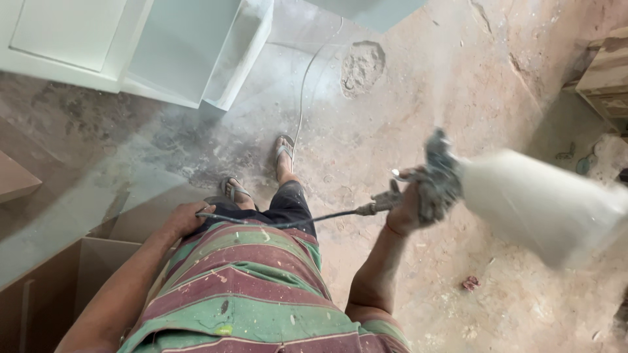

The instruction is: The person uses a spray gun to apply white paint to a wooden cabinet, moving around to cover multiple surfaces. They then pour white paint from a container into the spray gun's reservoir to continue the task.

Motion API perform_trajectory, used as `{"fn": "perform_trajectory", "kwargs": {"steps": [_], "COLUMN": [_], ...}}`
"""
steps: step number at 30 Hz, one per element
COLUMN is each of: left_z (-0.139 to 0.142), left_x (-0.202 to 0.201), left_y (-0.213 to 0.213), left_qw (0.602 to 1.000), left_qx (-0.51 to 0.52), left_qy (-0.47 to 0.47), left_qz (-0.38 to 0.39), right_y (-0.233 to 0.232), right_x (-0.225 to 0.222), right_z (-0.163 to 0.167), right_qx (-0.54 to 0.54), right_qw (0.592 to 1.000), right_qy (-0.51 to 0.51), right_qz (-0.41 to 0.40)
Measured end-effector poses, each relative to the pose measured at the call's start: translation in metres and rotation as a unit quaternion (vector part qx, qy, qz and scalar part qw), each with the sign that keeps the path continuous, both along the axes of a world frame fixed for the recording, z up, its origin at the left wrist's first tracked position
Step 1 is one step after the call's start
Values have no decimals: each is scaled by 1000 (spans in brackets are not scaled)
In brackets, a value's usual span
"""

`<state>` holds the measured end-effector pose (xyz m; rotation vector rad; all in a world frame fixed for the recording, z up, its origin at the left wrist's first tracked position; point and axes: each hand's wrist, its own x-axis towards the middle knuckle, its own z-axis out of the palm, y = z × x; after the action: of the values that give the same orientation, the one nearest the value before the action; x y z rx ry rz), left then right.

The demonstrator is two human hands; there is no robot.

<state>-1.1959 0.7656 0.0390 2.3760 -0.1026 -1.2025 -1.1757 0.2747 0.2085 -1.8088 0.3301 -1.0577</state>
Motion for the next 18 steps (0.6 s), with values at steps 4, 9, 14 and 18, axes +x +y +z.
{"fn": "perform_trajectory", "kwargs": {"steps": [4,9,14,18], "left_z": [-2,3,8,9], "left_x": [1,2,4,4], "left_y": [-3,-10,-15,-8], "left_qw": [1000,998,998,999], "left_qx": [-4,16,18,2], "left_qy": [7,34,40,21], "left_qz": [21,57,42,29], "right_y": [2,5,7,3], "right_x": [38,93,108,77], "right_z": [-52,-98,-96,-80], "right_qx": [250,379,335,350], "right_qw": [961,912,925,926], "right_qy": [110,152,168,137], "right_qz": [35,28,61,40]}}
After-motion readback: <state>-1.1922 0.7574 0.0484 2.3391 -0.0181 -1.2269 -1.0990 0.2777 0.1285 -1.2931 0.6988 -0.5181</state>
